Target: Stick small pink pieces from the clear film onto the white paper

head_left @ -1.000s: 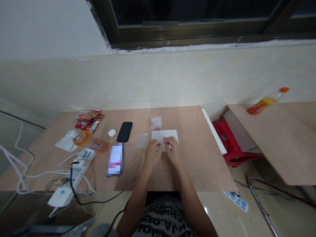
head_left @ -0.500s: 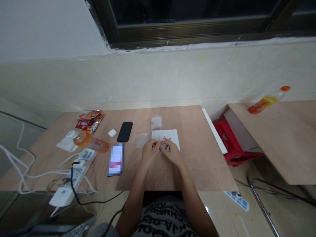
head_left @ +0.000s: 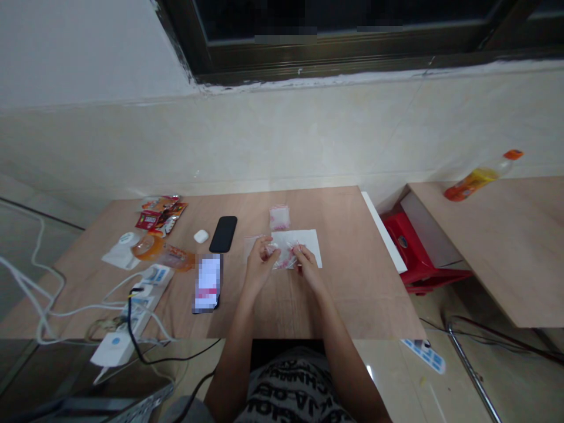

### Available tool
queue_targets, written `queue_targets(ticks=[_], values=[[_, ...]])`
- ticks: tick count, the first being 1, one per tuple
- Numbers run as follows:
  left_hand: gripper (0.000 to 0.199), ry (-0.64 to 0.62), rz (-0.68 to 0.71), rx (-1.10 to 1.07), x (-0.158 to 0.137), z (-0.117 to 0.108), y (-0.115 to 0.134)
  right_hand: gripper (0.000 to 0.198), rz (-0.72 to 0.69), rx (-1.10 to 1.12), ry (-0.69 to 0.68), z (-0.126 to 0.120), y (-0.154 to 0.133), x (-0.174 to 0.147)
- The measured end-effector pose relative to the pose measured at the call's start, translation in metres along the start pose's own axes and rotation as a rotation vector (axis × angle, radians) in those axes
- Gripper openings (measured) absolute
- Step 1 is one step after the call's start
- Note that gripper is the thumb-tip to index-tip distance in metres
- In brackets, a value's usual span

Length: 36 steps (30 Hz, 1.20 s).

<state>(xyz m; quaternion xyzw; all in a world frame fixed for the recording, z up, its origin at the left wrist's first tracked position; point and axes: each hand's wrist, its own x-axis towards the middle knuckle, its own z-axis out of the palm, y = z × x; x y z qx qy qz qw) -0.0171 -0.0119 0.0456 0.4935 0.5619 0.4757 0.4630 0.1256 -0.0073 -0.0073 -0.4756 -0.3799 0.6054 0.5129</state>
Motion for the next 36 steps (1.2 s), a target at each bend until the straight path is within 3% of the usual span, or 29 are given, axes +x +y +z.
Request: queue_targets(ticks=[6,13,26,36], values=[[0.044,0.052,-0.065,-0.093,-0.002,-0.001,0.008,0.037,0.129,0.262,0.064,0.017,-0.002,-0.008],[0.043,0.04,-0.066,-0.097,-0.001,-0.007,0.007,0.031,0.154,0.358,0.131,0.022,0.004,-0.005],[0.04,0.087,-0.05,-0.151,-0.001,-0.006,0.014,0.033,0.317,0.545,0.082,0.027,0.014,-0.003],[0.041,0.084,-0.102,-0.157,-0.003,-0.006,0.017,0.027,0.449,0.757,0.123,0.029,0.019,-0.003]])
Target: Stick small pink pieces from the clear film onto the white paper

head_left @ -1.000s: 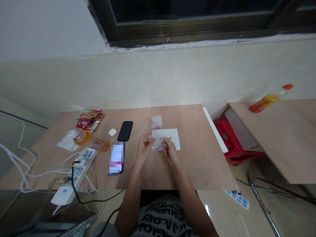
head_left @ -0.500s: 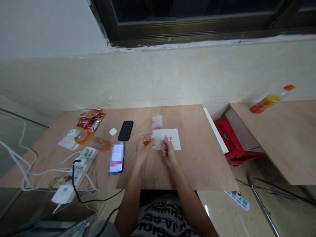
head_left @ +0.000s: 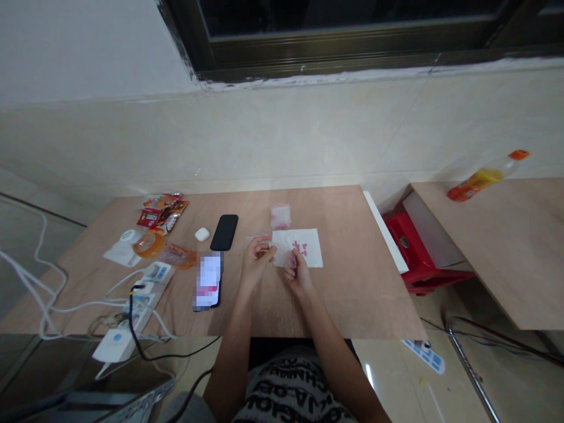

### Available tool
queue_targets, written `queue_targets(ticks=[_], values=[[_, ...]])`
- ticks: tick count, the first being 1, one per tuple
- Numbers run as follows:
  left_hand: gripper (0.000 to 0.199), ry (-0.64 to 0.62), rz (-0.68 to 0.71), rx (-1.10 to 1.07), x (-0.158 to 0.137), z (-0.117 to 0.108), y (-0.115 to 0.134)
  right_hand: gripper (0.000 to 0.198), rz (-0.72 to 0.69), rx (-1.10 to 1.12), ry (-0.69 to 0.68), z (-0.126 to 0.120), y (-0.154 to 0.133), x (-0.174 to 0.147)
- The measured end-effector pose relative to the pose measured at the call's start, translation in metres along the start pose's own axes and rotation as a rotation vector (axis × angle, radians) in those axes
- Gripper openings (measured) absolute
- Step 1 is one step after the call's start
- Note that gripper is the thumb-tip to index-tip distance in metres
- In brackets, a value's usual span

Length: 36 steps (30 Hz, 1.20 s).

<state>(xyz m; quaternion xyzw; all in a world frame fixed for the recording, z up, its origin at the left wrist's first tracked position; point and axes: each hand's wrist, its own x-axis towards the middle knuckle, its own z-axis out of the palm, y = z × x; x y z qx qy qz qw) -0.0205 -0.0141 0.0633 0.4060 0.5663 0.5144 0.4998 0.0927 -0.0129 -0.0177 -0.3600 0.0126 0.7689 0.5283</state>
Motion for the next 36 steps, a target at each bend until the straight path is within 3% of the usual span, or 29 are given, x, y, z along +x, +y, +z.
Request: queue_targets(ticks=[6,11,13,17,20,24,28,36], values=[[0.04,0.036,0.03,0.023,0.003,-0.006,-0.003,0.036,-0.046,-0.072,-0.019,-0.005,0.001,0.004],[0.042,0.142,0.035,0.025,0.004,-0.021,-0.016,0.046,-0.116,-0.203,-0.072,-0.016,-0.007,0.016],[0.041,0.205,0.035,0.013,0.005,-0.029,-0.026,0.048,-0.239,-0.337,-0.002,-0.022,-0.015,0.025],[0.034,0.282,0.037,0.036,0.009,-0.043,-0.047,0.054,-0.684,-0.776,0.149,-0.034,-0.039,0.043],[0.029,0.333,0.018,0.065,0.012,-0.049,-0.057,0.052,-0.821,-1.168,0.158,-0.04,-0.058,0.053],[0.029,0.334,-0.012,0.184,0.015,-0.049,-0.062,0.047,-0.796,-1.646,0.24,-0.041,-0.07,0.059],[0.025,0.355,-0.018,0.308,0.019,-0.049,-0.07,0.043,-0.786,-1.973,0.309,-0.039,-0.07,0.059],[0.034,0.396,0.1,0.803,0.024,-0.064,-0.098,0.046,-0.735,-2.162,0.345,-0.037,-0.068,0.057]])
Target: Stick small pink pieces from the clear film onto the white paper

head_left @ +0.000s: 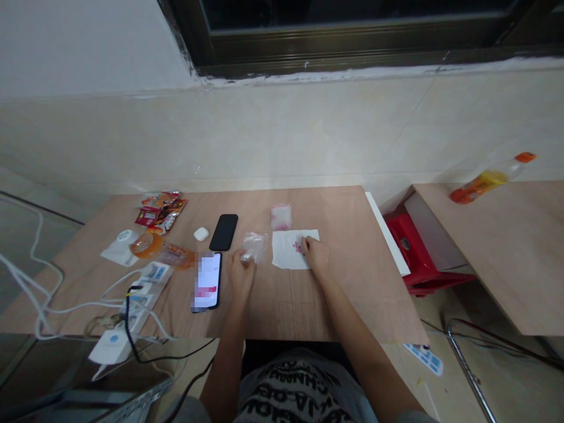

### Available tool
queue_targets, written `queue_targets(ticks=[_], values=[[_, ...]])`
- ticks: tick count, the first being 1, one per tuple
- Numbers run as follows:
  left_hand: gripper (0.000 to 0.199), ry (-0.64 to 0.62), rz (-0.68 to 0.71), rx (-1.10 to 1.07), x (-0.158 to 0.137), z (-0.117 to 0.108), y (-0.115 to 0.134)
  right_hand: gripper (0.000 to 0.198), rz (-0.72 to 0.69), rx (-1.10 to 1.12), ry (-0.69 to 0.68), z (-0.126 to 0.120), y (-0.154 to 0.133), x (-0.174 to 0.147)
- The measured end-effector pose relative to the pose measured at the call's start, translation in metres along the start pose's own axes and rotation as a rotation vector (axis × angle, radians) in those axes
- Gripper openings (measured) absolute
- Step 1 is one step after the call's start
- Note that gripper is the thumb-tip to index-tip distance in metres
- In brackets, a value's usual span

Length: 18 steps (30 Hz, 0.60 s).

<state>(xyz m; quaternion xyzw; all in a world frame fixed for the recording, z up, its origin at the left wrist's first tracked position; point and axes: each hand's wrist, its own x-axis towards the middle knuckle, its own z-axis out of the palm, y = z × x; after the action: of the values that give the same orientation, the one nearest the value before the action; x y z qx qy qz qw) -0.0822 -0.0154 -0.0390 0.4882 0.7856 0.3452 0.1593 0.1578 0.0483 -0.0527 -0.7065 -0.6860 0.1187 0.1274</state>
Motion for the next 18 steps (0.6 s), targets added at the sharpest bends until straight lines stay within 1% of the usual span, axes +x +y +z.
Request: queue_targets(ticks=[3,6,12,15,18], values=[[0.033,0.025,0.079,0.198,-0.0007,-0.0021,-0.0023,0.044,-0.006,-0.009,-0.012,0.0003,-0.0001,0.0005],[0.029,-0.017,0.108,0.296,-0.0015,-0.0048,0.0011,0.043,-0.012,-0.022,-0.021,0.0004,-0.0001,0.0003],[0.024,-0.06,0.094,0.403,-0.0059,-0.0051,0.0048,0.042,-0.008,-0.028,-0.013,0.0016,0.0003,0.0],[0.026,-0.048,0.097,0.436,-0.0071,-0.0039,0.0035,0.04,-0.01,-0.025,-0.005,0.0017,0.0002,0.0],[0.03,-0.02,0.089,0.423,-0.0062,-0.004,0.0038,0.039,-0.004,-0.023,-0.008,0.0005,-0.0003,-0.0002]])
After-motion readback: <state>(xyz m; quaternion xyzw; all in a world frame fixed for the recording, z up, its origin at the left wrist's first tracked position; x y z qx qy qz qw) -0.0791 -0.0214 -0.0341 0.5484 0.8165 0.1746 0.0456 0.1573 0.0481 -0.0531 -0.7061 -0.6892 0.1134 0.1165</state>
